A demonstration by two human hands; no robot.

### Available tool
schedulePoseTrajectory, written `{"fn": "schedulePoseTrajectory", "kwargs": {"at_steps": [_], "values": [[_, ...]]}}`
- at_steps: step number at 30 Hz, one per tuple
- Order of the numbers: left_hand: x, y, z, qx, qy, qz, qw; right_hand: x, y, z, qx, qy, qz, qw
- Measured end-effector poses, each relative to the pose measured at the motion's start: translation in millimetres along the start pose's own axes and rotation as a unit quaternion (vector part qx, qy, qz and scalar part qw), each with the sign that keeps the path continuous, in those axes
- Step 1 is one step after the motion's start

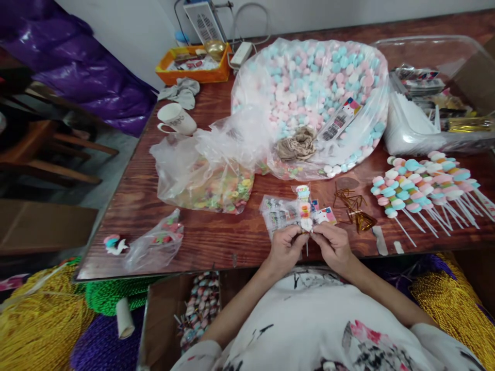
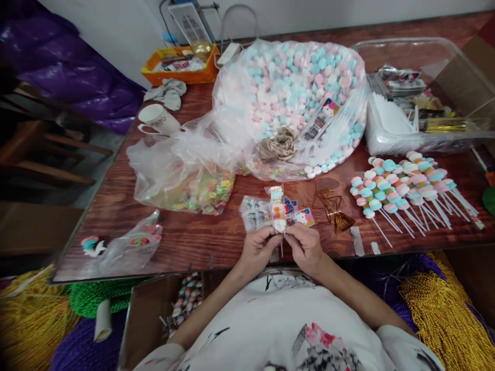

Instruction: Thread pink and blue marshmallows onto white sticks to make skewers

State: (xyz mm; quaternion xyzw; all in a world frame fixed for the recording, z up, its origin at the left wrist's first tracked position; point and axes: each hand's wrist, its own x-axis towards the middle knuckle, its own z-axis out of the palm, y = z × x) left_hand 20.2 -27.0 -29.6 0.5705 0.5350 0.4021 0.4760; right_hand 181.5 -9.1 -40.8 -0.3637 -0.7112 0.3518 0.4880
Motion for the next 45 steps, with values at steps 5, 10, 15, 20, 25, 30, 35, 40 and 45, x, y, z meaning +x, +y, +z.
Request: {"fn": "schedulePoseTrajectory", "kwargs": {"at_steps": [5,10,15,20,25,30,35,40,45], "values": [[-0.1,2.5,-0.3,0.097,0.007,0.058,0.994,-1.9,-0.5,3.9,-0.129,-0.045,-0.044,0.99],[-0.5,4.6,1.7,0.024,-0.009,0.019,1.0,-0.4,1.0,3.6,-0.226,-0.044,-0.099,0.968],[-0.4,2.9,1.4,-0.15,-0.021,-0.086,0.985,-0.8,5.1,2.5,-0.248,-0.031,-0.155,0.956],[-0.4,-3.6,6.1,-0.25,-0.005,-0.154,0.956,-1.8,5.1,3.9,-0.283,-0.038,-0.184,0.941],[0.5,-6.1,13.9,-0.316,0.015,-0.176,0.932,0.2,2.2,3.3,-0.31,-0.056,-0.199,0.928],[2.3,0.4,16.9,-0.368,0.036,-0.203,0.907,2.8,-1.5,1.9,-0.317,-0.072,-0.217,0.92],[2.9,5.6,17.4,-0.421,0.023,-0.214,0.881,1.6,-3.8,1.3,-0.303,-0.06,-0.222,0.925],[3.0,7.1,14.6,-0.433,-0.006,-0.226,0.872,0.5,-6.6,-1.6,-0.309,-0.059,-0.239,0.919],[0.6,14.3,12.1,-0.441,0.002,-0.245,0.863,0.9,-7.2,-3.5,-0.316,-0.051,-0.254,0.913]]}}
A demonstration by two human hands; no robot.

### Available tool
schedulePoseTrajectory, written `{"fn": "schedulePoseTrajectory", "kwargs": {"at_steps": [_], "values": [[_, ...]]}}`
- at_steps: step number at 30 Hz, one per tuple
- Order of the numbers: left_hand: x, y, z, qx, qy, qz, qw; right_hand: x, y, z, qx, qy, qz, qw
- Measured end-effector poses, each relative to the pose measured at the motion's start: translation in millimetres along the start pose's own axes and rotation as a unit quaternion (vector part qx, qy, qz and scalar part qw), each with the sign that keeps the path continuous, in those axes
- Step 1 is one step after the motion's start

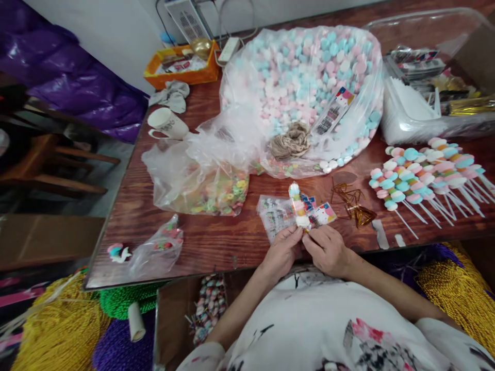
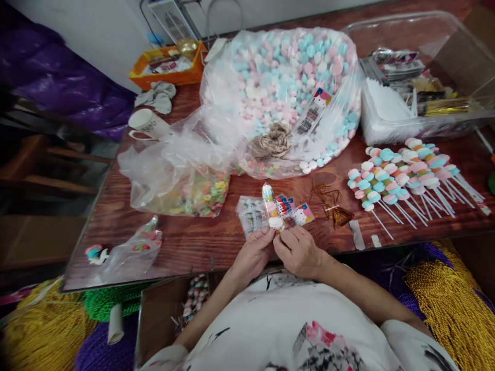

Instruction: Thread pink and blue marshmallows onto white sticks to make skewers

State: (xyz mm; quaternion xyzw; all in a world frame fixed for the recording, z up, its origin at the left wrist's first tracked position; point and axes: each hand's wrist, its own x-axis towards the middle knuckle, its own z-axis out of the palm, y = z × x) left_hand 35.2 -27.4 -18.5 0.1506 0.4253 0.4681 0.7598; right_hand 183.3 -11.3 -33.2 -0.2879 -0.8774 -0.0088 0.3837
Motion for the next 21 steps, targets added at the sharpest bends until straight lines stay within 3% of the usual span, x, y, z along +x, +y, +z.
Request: {"fn": "schedulePoseTrajectory", "kwargs": {"at_steps": [9,14,17,21], "values": [[-0.6,3.4,7.3,0.012,0.027,0.017,0.999,-2.1,-7.2,2.7,0.073,-0.016,0.004,0.997],[-5.3,6.4,1.4,0.034,-0.01,-0.005,0.999,-5.7,10.6,-12.8,0.149,0.057,0.036,0.986],[-9.0,6.7,-7.2,0.033,-0.071,-0.048,0.996,0.7,29.3,-27.0,0.16,0.096,0.113,0.976],[-10.0,9.0,-13.7,0.012,-0.147,-0.071,0.987,20.0,47.9,-42.4,0.272,0.098,0.281,0.915]]}}
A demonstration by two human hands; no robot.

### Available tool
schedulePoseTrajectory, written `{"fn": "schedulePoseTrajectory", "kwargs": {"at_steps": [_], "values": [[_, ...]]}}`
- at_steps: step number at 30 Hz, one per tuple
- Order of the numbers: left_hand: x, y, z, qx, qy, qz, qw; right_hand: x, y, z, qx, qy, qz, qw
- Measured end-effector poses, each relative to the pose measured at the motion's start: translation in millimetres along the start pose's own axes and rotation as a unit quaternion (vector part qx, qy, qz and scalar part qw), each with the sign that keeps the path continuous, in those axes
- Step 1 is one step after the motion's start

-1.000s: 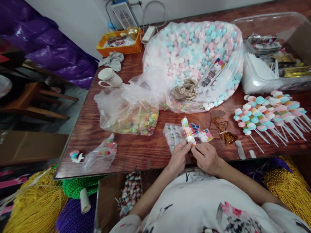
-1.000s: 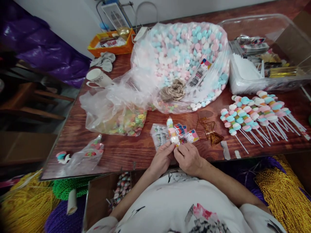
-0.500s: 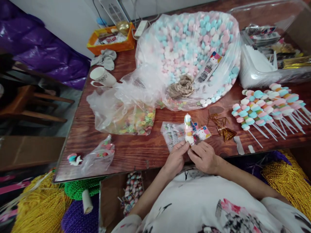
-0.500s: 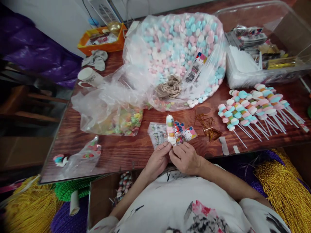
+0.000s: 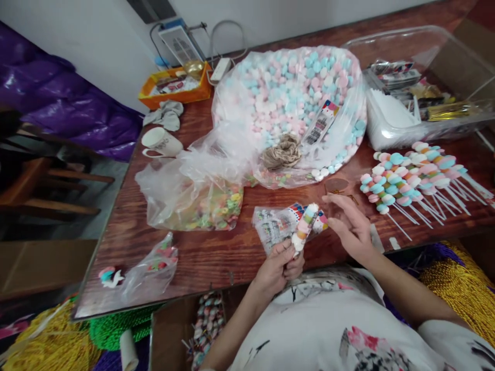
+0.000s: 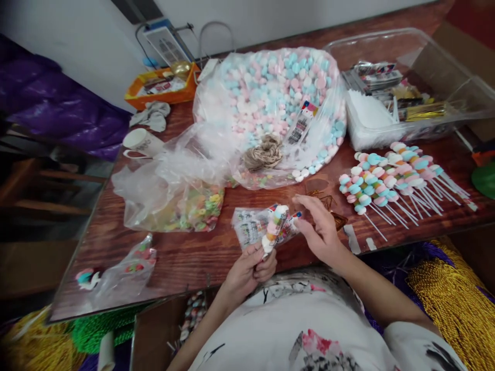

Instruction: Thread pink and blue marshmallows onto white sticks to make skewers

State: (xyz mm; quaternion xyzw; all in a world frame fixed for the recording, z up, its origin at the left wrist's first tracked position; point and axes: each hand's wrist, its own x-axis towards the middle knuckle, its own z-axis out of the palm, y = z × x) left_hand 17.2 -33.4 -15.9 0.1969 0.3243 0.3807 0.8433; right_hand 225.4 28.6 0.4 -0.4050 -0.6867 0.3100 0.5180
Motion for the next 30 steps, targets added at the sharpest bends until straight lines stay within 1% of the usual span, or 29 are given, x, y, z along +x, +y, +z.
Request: {"fn": "schedulePoseTrajectory", "kwargs": {"at_steps": [1,3,4,5,6,8,10,11,12,13,15,16,18,20,23,25,27,28,29,30], "values": [[-0.3,1.0,-0.1,-0.008,-0.017,-0.007,1.0,4.7,-0.6,-0.4,0.021,-0.021,0.018,0.999],[-1.0,2.7,1.0,-0.024,-0.045,-0.023,0.998,9.6,-0.1,3.0,0.055,-0.075,0.02,0.995],[-1.5,3.2,1.7,-0.03,-0.054,-0.028,0.998,9.8,0.6,6.4,0.073,-0.091,0.015,0.993],[-2.1,3.4,2.2,-0.035,-0.061,-0.032,0.997,8.9,1.3,10.2,0.089,-0.094,0.01,0.992],[-2.5,3.3,2.7,-0.039,-0.067,-0.035,0.996,7.3,1.7,14.0,0.101,-0.083,0.006,0.991],[-2.9,2.6,3.0,-0.046,-0.076,-0.042,0.995,3.5,2.0,19.5,0.094,-0.036,-0.009,0.995],[-2.5,2.1,3.6,-0.056,-0.077,-0.05,0.994,0.7,2.4,20.0,0.025,0.012,-0.049,0.998],[-2.1,2.2,4.4,-0.062,-0.074,-0.054,0.994,0.0,3.1,18.3,-0.026,0.022,-0.08,0.996],[-1.6,2.4,5.6,-0.069,-0.069,-0.057,0.994,-0.3,4.5,15.5,-0.081,0.019,-0.118,0.99],[-1.2,2.7,7.3,-0.075,-0.066,-0.061,0.993,-0.2,6.4,12.1,-0.13,0.0,-0.159,0.979],[-0.8,3.0,11.9,-0.075,-0.067,-0.074,0.992,0.7,11.8,5.1,-0.191,-0.066,-0.225,0.953],[-0.9,2.9,14.7,-0.07,-0.07,-0.082,0.992,1.6,14.8,2.0,-0.2,-0.099,-0.241,0.944],[-1.5,1.8,20.3,-0.056,-0.076,-0.099,0.991,4.4,20.6,-2.5,-0.194,-0.149,-0.246,0.938],[-2.1,-0.3,25.0,-0.038,-0.076,-0.104,0.991,9.1,24.7,-4.9,-0.186,-0.18,-0.252,0.932],[-2.7,-4.0,27.3,0.006,-0.068,-0.082,0.994,20.2,25.7,-7.0,-0.201,-0.21,-0.312,0.905],[-3.2,-4.8,24.7,0.055,-0.06,-0.058,0.995,28.7,23.0,-8.4,-0.215,-0.236,-0.351,0.88],[-4.5,-2.0,19.8,0.122,-0.052,-0.043,0.99,35.4,18.9,-10.2,-0.217,-0.282,-0.36,0.862],[-5.4,1.1,17.0,0.169,-0.049,-0.041,0.983,37.4,16.8,-11.1,-0.215,-0.307,-0.354,0.857],[-6.4,5.2,14.4,0.233,-0.047,-0.04,0.97,38.5,15.1,-11.8,-0.214,-0.33,-0.344,0.853],[-7.2,10.0,12.4,0.315,-0.047,-0.035,0.947,38.7,13.8,-12.4,-0.215,-0.351,-0.332,0.849]]}}
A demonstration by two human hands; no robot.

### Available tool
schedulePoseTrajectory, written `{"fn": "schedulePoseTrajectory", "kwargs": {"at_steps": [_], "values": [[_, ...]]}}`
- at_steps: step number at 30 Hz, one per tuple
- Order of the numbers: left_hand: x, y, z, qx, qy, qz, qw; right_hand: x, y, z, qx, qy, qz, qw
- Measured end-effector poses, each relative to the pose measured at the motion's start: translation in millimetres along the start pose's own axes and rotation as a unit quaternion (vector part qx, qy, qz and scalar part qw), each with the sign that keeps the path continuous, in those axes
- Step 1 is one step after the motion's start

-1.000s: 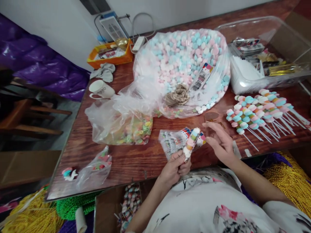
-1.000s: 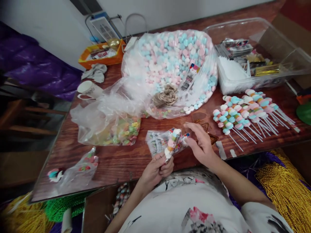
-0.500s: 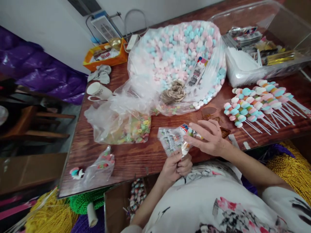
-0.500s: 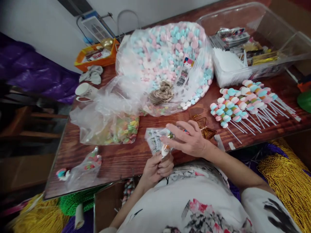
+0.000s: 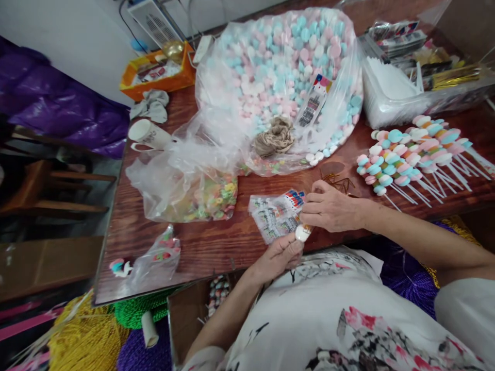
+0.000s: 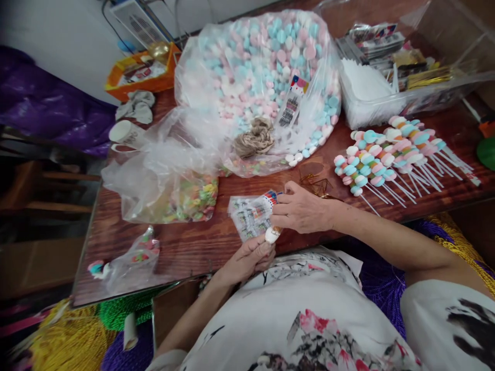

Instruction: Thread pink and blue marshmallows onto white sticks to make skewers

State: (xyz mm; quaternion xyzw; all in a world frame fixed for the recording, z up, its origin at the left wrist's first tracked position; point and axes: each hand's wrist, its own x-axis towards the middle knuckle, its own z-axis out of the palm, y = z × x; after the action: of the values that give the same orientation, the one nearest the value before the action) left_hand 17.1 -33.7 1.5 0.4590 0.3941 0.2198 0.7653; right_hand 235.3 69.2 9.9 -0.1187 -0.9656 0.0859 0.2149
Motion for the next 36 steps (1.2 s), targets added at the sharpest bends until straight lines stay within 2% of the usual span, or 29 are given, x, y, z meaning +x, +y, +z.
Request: {"fn": "schedulePoseTrajectory", "kwargs": {"at_steps": [1,2,3,6,8,9,10,11,12,14,17,19,20,23,25,27,29,30,31,33,36], "values": [[-0.9,3.0,-3.8,0.103,0.003,0.003,0.995,0.0,-0.8,-0.4,0.009,-0.024,0.006,1.0],[-1.2,6.1,-6.7,0.216,0.008,0.007,0.976,0.0,-1.4,0.0,0.017,-0.056,0.013,0.998],[-0.6,8.7,-8.2,0.33,0.016,0.009,0.944,0.3,-1.7,1.0,0.029,-0.097,0.021,0.995],[6.4,10.5,-5.3,0.586,0.035,-0.01,0.81,4.4,0.8,5.1,0.088,-0.257,0.061,0.96],[13.2,6.3,-1.8,0.67,0.032,-0.03,0.741,8.9,4.2,5.4,0.127,-0.346,0.093,0.925],[16.3,3.5,-1.4,0.689,0.027,-0.033,0.723,10.7,5.8,3.9,0.139,-0.369,0.108,0.913],[18.7,0.7,-2.3,0.694,0.024,-0.031,0.719,11.7,7.0,1.1,0.145,-0.375,0.122,0.907],[20.1,-1.9,-4.6,0.685,0.029,-0.022,0.728,11.6,7.6,-2.9,0.143,-0.363,0.134,0.911],[20.6,-4.0,-8.0,0.661,0.041,-0.009,0.749,10.2,7.7,-7.9,0.133,-0.334,0.145,0.922],[18.5,-6.7,-16.1,0.571,0.079,0.026,0.816,4.3,6.2,-18.9,0.095,-0.241,0.165,0.952],[12.1,-8.5,-22.3,0.34,0.124,0.037,0.932,-8.4,-0.6,-27.8,0.021,-0.075,0.198,0.977],[9.1,-8.9,-19.4,0.149,0.119,0.001,0.982,-15.0,-8.7,-22.7,-0.017,0.015,0.208,0.978],[8.6,-8.7,-16.3,0.059,0.109,-0.021,0.992,-16.9,-13.7,-17.0,-0.034,0.047,0.203,0.977],[8.9,-7.3,-5.7,-0.132,0.064,-0.062,0.987,-16.8,-28.2,5.5,-0.054,0.086,0.157,0.982],[8.7,-5.6,-1.6,-0.174,0.021,-0.063,0.982,-13.9,-32.6,17.7,-0.034,0.094,0.131,0.986],[7.7,-4.0,-2.1,-0.141,-0.014,-0.05,0.989,-11.0,-31.6,24.7,0.003,0.102,0.118,0.988],[6.7,-3.5,-6.2,-0.001,-0.016,-0.013,1.0,-9.4,-27.5,28.2,0.043,0.095,0.118,0.987],[6.4,-4.0,-8.7,0.102,0.005,0.018,0.995,-9.1,-25.4,30.0,0.06,0.085,0.122,0.987],[6.4,-5.2,-11.1,0.212,0.033,0.052,0.975,-9.2,-23.5,32.2,0.073,0.075,0.128,0.986],[7.1,-9.5,-14.5,0.405,0.099,0.12,0.901,-9.8,-21.2,38.6,0.089,0.07,0.148,0.982],[9.3,-18.6,-15.3,0.557,0.164,0.201,0.789,-9.2,-22.4,48.9,0.092,0.105,0.18,0.974]]}}
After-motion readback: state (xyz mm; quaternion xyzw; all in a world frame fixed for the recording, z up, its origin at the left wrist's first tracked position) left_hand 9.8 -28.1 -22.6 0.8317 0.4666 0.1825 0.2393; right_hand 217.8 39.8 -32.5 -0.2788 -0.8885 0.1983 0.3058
